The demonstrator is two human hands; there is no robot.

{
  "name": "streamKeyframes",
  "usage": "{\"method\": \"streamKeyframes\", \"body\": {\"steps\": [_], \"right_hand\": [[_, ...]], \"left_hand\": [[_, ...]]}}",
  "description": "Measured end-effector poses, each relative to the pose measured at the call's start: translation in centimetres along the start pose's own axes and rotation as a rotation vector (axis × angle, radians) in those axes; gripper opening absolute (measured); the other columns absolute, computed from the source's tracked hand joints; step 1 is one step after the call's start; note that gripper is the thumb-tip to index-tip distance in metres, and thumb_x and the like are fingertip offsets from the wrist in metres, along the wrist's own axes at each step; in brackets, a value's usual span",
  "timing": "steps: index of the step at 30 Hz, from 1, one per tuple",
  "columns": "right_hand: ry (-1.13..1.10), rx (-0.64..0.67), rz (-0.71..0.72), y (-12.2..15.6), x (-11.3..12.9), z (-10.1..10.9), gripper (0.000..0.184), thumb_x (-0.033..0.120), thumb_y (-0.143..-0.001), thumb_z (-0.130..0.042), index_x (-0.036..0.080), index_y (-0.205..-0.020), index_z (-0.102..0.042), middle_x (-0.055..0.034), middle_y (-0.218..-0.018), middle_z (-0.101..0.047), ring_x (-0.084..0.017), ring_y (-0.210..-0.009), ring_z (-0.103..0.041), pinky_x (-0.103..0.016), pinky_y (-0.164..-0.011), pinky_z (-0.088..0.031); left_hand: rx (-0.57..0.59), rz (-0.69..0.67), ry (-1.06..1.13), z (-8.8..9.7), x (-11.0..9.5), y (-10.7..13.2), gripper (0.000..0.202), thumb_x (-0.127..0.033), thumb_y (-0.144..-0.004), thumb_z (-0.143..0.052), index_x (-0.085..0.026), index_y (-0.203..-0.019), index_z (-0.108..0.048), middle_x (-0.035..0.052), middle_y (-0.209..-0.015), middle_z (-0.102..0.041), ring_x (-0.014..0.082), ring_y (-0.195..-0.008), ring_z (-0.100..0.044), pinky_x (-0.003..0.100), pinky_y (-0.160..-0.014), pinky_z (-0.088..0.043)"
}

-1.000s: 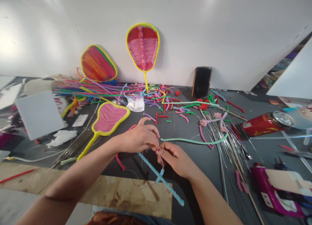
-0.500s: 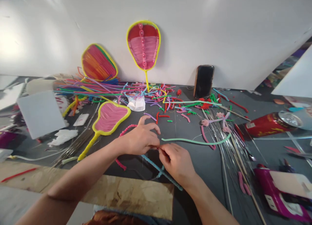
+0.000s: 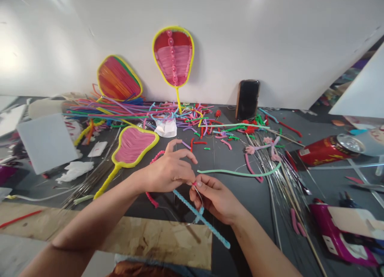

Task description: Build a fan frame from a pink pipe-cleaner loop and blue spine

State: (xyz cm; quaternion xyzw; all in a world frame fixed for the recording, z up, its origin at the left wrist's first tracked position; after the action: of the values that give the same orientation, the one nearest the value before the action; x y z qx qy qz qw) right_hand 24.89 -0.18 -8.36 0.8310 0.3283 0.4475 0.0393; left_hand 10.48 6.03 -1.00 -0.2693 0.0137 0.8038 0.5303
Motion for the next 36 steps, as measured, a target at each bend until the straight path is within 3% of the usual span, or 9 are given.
{"method": "streamKeyframes", "body": {"steps": [6, 13, 18, 25, 32, 36], "right_hand": [[-0.004, -0.03, -0.004, -0.1, -0.2, 0.2, 0.03, 0.041, -0.08, -0.068, 0.016, -0.072, -0.055, 0.0027, -0.059, -0.056, -0.006, -0.046, -0.044, -0.019, -0.046, -0.037], [0.17, -0.109, 0.041, -0.2, 0.3, 0.3, 0.035, 0.046, -0.075, -0.07, 0.016, -0.067, -0.054, 0.0011, -0.059, -0.058, -0.007, -0.045, -0.044, -0.02, -0.045, -0.034], [0.508, -0.162, 0.086, 0.0, 0.9, 0.5, 0.031, 0.041, -0.079, -0.062, 0.017, -0.065, -0.051, 0.0008, -0.061, -0.059, -0.008, -0.048, -0.045, -0.022, -0.049, -0.036], [1.051, -0.397, 0.27, 0.6, 1.4, -0.1, 0.012, 0.026, -0.075, -0.056, 0.019, -0.065, -0.054, 0.0042, -0.056, -0.05, -0.011, -0.053, -0.044, -0.023, -0.053, -0.036], [0.797, -0.22, 0.204, 0.5, 2.0, 0.6, 0.034, 0.046, -0.089, -0.045, 0.017, -0.079, -0.06, -0.002, -0.07, -0.062, -0.012, -0.055, -0.052, -0.023, -0.053, -0.043], [1.038, -0.329, 0.299, 1.1, 2.4, 0.5, 0.021, 0.038, -0.085, -0.056, 0.02, -0.086, -0.066, -0.0024, -0.075, -0.068, -0.016, -0.064, -0.061, -0.025, -0.061, -0.046]], "left_hand": [[0.014, 0.005, -0.003, -0.4, -0.1, -0.1, 0.022, -0.008, -0.081, -0.05, -0.021, -0.069, -0.063, -0.0025, -0.073, -0.071, 0.018, -0.106, -0.054, 0.044, -0.106, -0.01], [0.029, 0.011, -0.027, -0.5, -0.2, -0.2, 0.021, -0.01, -0.08, -0.051, -0.021, -0.07, -0.065, -0.0019, -0.072, -0.072, 0.019, -0.105, -0.054, 0.046, -0.107, -0.008], [0.072, 0.005, -0.032, -0.9, -0.2, -0.2, 0.022, -0.007, -0.076, -0.051, -0.021, -0.071, -0.067, -0.0017, -0.072, -0.072, 0.0199, -0.104, -0.054, 0.048, -0.107, -0.005], [0.085, -0.007, -0.1, -1.7, -0.1, -0.3, 0.02, -0.004, -0.072, -0.051, -0.018, -0.06, -0.059, -0.0008, -0.068, -0.071, 0.0209, -0.104, -0.054, 0.051, -0.107, -0.003], [0.072, 0.02, -0.11, -0.9, 0.2, -0.1, 0.023, -0.007, -0.08, -0.049, -0.02, -0.068, -0.063, -0.0012, -0.074, -0.072, 0.0201, -0.106, -0.052, 0.052, -0.108, -0.004], [0.082, 0.014, -0.115, -1.2, 0.3, -0.1, 0.021, -0.006, -0.077, -0.05, -0.02, -0.067, -0.062, -0.0012, -0.071, -0.071, 0.0204, -0.106, -0.052, 0.053, -0.108, -0.004]]}}
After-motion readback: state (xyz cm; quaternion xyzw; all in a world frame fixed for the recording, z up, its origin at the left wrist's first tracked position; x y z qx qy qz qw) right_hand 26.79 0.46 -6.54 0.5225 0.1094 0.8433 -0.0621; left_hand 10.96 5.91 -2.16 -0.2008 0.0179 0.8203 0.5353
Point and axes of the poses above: each hand's wrist, its own y-axis away from the middle knuckle, its own z-axis out of the back of the hand, x = y × z, the point moved 3 cm from there along -y, towards the middle knuckle
